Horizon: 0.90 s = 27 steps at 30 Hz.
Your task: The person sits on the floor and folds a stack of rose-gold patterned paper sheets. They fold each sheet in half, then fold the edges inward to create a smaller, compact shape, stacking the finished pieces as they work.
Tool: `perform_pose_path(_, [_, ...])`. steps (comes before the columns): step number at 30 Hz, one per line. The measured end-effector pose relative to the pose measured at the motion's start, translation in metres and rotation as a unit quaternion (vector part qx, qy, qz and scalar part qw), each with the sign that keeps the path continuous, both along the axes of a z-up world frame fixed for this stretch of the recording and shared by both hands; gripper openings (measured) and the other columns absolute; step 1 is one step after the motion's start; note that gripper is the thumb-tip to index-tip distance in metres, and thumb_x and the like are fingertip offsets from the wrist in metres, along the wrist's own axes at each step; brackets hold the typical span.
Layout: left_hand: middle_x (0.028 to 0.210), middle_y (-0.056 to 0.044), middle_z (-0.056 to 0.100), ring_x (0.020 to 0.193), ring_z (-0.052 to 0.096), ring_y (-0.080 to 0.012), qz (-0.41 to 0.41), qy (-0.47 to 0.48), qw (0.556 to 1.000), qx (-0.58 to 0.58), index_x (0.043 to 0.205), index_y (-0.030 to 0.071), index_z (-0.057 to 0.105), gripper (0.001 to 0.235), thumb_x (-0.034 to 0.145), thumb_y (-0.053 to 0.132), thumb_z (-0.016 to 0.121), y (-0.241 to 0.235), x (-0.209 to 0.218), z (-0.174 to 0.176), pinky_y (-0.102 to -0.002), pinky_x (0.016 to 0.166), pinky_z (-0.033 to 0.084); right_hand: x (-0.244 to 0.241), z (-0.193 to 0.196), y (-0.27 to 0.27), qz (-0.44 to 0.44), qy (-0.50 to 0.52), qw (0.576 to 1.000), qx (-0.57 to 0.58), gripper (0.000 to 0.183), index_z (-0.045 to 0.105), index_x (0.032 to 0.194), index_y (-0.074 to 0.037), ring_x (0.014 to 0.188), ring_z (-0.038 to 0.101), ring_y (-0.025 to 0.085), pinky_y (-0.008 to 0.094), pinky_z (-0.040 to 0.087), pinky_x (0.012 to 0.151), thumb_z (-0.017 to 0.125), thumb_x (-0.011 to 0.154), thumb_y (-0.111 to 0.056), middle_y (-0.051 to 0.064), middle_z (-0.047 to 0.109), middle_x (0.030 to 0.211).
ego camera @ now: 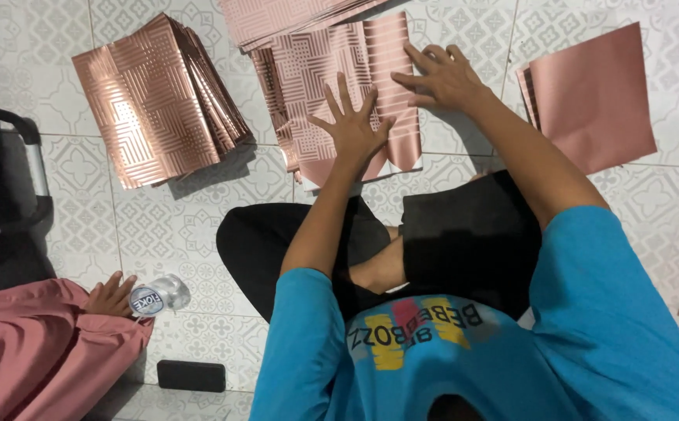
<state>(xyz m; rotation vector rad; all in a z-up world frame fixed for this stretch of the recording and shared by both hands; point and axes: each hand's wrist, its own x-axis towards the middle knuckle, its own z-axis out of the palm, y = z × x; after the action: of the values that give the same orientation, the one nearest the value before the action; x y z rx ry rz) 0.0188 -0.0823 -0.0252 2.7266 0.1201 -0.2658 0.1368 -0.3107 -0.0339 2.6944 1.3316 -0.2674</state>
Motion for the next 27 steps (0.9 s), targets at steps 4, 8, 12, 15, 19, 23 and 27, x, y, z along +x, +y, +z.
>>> perform_pose_path(4, [0.168,-0.011,-0.012,0.153,-0.018,-0.0447,0.000,-0.020,1.000,-0.002,0.157,0.042,0.043,0.085,0.087,0.087,0.030,0.000,-0.002,-0.008,-0.091,0.101,-0.013,-0.023,0.002,-0.008,0.029,-0.033,0.999,0.025,0.072,0.036,0.160,-0.047,0.135,0.050,0.038,0.057,0.045,0.095,0.048,0.093,-0.071,0.011,0.015,0.176])
perform_pose_path(8, [0.166,-0.012,-0.015,0.151,-0.019,-0.0458,-0.002,-0.040,0.999,0.018,0.156,0.041,0.045,0.086,0.086,0.090,0.032,0.000,-0.001,-0.020,-0.094,0.099,-0.008,-0.049,0.012,-0.011,0.013,0.037,0.999,-0.016,0.077,0.028,0.162,-0.047,0.140,0.043,0.039,0.059,0.041,0.098,0.029,0.092,-0.079,0.014,0.010,0.175])
perform_pose_path(12, [0.166,-0.012,-0.015,0.151,-0.018,-0.0461,0.001,-0.027,0.999,0.023,0.156,0.042,0.045,0.087,0.085,0.091,0.032,0.000,0.000,-0.016,-0.095,0.098,-0.008,-0.072,0.022,-0.013,0.025,0.053,0.998,-0.002,0.084,0.019,0.165,-0.045,0.140,0.042,0.043,0.061,0.039,0.101,0.024,0.090,-0.082,0.020,0.006,0.173])
perform_pose_path(15, [0.167,-0.012,-0.014,0.151,-0.020,-0.0465,0.004,-0.089,0.996,-0.003,0.153,0.041,0.050,0.082,0.087,0.089,0.040,0.001,-0.002,-0.031,-0.094,0.098,-0.009,-0.083,0.015,-0.016,0.018,0.089,0.996,-0.008,0.095,0.016,0.165,-0.043,0.145,0.035,0.047,0.068,0.034,0.107,0.020,0.082,-0.090,0.024,0.002,0.171])
perform_pose_path(19, [0.167,-0.012,-0.012,0.152,-0.018,-0.0461,0.008,-0.075,0.997,-0.016,0.150,0.041,0.054,0.081,0.085,0.087,0.043,0.000,-0.001,-0.010,-0.094,0.098,-0.009,-0.099,0.019,-0.012,0.012,0.106,0.993,-0.053,0.113,0.009,0.166,-0.041,0.151,0.026,0.045,0.068,0.029,0.111,0.023,0.069,-0.098,0.022,-0.012,0.171])
perform_pose_path(23, [0.169,-0.010,-0.014,0.155,-0.017,-0.0421,0.004,0.059,0.998,-0.030,0.161,0.042,0.026,0.090,0.084,0.087,0.033,0.006,-0.003,0.043,-0.087,0.105,-0.013,-0.097,0.021,-0.010,-0.018,0.122,0.992,-0.035,0.115,0.021,0.162,-0.043,0.145,0.030,0.044,0.058,0.041,0.101,0.049,0.063,-0.095,0.018,-0.009,0.173])
perform_pose_path(27, [0.173,-0.013,0.011,0.159,0.004,-0.0407,0.146,-0.066,0.972,-0.174,0.163,0.030,0.018,0.080,0.097,0.074,0.027,0.023,-0.022,0.076,-0.067,0.124,0.002,-0.087,0.040,0.001,-0.188,0.328,0.898,0.223,0.052,0.073,0.121,-0.018,0.122,0.040,0.037,0.049,0.040,0.101,0.070,0.084,-0.054,0.011,0.021,0.173])
